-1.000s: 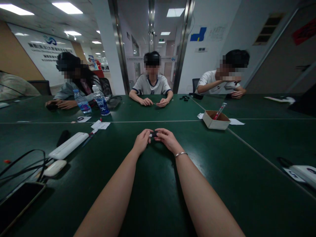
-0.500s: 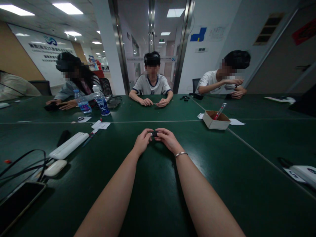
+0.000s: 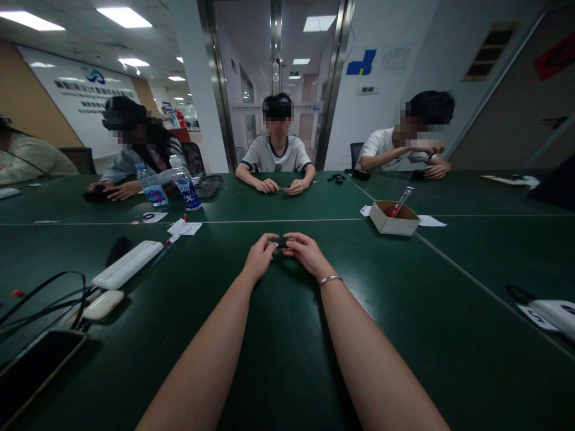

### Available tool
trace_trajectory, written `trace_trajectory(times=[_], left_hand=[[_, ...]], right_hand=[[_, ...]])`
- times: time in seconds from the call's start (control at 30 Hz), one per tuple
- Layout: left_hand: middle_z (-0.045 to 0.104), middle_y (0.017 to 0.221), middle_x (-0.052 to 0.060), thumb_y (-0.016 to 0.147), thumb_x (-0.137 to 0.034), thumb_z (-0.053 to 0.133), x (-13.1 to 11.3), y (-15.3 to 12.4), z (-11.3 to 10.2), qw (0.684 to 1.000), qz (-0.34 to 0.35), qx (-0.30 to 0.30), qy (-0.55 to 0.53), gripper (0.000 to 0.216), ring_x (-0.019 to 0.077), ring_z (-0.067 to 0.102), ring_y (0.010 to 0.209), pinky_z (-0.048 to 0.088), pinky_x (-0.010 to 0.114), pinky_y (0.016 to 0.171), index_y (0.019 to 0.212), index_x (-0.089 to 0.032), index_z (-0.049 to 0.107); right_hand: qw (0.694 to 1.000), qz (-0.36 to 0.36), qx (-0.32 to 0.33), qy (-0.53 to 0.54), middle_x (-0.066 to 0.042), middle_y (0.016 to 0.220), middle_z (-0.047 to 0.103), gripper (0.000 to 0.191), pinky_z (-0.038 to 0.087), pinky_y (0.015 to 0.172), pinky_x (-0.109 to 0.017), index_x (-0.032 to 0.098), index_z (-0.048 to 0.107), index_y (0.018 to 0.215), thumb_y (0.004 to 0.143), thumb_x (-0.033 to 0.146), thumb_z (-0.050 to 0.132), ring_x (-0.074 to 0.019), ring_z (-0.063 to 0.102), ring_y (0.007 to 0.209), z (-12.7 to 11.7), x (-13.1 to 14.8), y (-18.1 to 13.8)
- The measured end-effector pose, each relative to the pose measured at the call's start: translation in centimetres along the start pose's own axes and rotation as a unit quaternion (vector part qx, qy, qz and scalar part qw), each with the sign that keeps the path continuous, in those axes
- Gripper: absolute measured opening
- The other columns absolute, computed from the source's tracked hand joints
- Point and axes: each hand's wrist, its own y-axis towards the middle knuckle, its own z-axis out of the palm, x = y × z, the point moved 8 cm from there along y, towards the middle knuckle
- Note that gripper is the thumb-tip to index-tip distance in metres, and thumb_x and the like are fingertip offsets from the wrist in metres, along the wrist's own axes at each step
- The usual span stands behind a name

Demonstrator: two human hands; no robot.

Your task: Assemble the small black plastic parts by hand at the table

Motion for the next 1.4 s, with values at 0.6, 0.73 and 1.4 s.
trace_trajectory(times=[0.6,0.73,1.4], left_hand=[[0.059,0.073,0.000,0.087,-0.033,0.048,0.07,-0.02,0.03,1.000,-0.005,0.000,-0.006,0.028,0.0109,0.051,0.057,0.042,0.023,0.057,0.108,-0.019,0.060],[0.061,0.082,0.001,0.085,-0.031,0.052,0.14,0.03,-0.08,1.000,-0.002,-0.004,-0.011,0.029,0.0103,0.052,0.059,0.043,0.023,0.057,0.109,-0.019,0.060],[0.058,0.079,0.000,0.084,-0.027,0.050,0.40,0.02,-0.27,1.000,-0.008,-0.004,-0.015,0.029,0.0106,0.053,0.060,0.042,0.023,0.057,0.111,-0.020,0.059]], right_hand=[[1.000,0.004,-0.007,0.005,-0.003,0.085,0.068,0.036,0.057,0.067,-0.025,0.018,0.072,0.093,0.061,0.026,0.086,-0.0168,0.067,0.071,-0.09,0.00,-0.10],[1.000,0.007,-0.007,0.004,-0.004,0.085,0.069,0.035,0.057,0.067,-0.025,0.018,0.071,0.093,0.062,0.025,0.085,-0.0165,0.067,0.071,-0.03,0.02,-0.12],[1.000,0.003,-0.015,-0.001,-0.004,0.086,0.067,0.035,0.057,0.070,-0.027,0.017,0.070,0.095,0.063,0.026,0.084,-0.0166,0.067,0.072,-0.18,0.01,-0.13]])
